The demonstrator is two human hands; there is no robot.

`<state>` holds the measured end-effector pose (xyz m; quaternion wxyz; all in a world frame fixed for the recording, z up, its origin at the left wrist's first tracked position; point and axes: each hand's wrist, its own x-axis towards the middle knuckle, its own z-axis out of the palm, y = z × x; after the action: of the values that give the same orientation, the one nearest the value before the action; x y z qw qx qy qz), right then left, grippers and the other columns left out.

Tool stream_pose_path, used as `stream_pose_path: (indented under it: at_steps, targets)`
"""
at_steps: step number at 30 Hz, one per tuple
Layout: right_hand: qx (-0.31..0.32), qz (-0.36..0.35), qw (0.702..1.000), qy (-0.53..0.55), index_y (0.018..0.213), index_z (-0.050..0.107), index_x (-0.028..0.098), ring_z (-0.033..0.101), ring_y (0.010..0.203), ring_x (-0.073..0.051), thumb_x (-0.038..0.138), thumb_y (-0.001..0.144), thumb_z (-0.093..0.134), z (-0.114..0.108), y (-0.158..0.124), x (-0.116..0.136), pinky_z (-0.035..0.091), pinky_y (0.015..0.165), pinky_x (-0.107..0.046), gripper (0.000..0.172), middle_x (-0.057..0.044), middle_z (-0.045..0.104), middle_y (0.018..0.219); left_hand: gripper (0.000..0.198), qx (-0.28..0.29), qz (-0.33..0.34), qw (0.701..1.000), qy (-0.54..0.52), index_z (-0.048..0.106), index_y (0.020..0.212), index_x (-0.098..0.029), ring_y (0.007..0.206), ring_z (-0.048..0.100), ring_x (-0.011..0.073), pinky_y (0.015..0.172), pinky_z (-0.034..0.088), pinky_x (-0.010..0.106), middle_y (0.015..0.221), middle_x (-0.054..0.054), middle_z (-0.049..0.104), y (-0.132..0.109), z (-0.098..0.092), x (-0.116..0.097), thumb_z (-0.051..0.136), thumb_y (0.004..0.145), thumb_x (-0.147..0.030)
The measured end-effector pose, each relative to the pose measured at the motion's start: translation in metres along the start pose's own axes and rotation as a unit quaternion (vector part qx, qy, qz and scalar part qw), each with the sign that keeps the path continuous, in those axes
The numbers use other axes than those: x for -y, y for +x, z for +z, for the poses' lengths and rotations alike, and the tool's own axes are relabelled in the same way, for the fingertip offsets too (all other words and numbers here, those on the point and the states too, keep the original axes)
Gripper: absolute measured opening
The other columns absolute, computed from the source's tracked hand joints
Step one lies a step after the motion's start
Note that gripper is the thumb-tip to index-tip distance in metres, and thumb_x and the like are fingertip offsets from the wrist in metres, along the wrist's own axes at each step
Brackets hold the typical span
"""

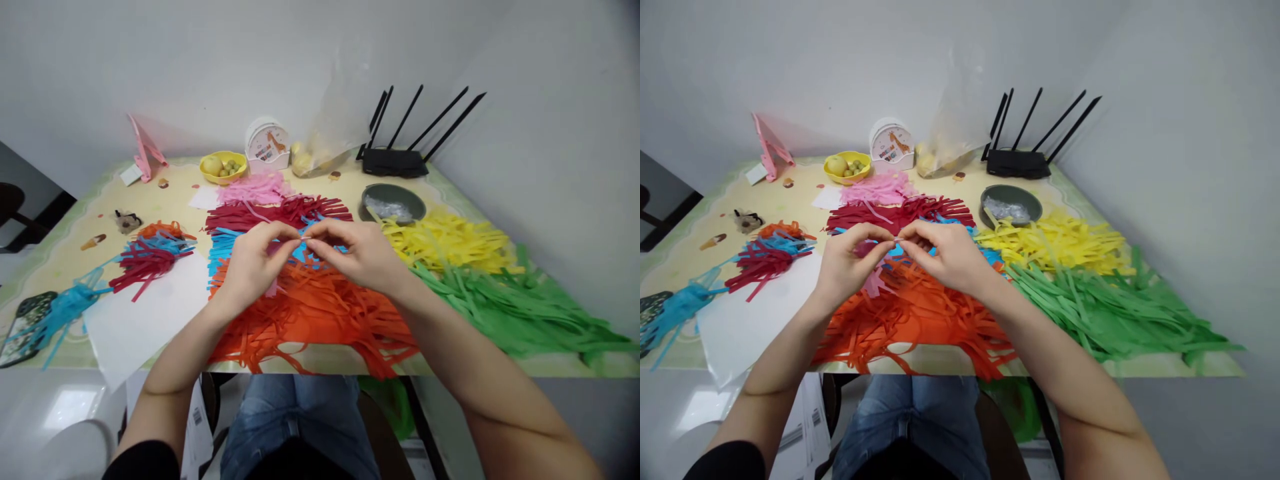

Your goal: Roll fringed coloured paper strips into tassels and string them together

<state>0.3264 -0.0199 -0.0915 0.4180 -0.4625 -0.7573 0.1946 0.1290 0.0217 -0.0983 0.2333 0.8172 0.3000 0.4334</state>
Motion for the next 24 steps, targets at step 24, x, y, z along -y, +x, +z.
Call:
stream_pose_path:
  at_steps: [24]
  targets:
    - [-0.07, 0.079, 0.981, 0.164, 0.095, 0.074, 0.017, 0.063, 0.059, -0.012, 0.038, 0.086, 0.074, 0.012, -0.002, 0.007, 0.05, 0.054, -0.023, 0.023, -0.002, 0.071, 0.071, 0.02, -0.034, -0.058, 0.988, -0.141, 0.068, 0.077, -0.017, 0.071, 0.064, 0.0146, 0.069, 0.051, 0.026, 0.076, 0.002, 0.072, 0.003, 0.001, -0.003, 0.076, 0.085, -0.034]
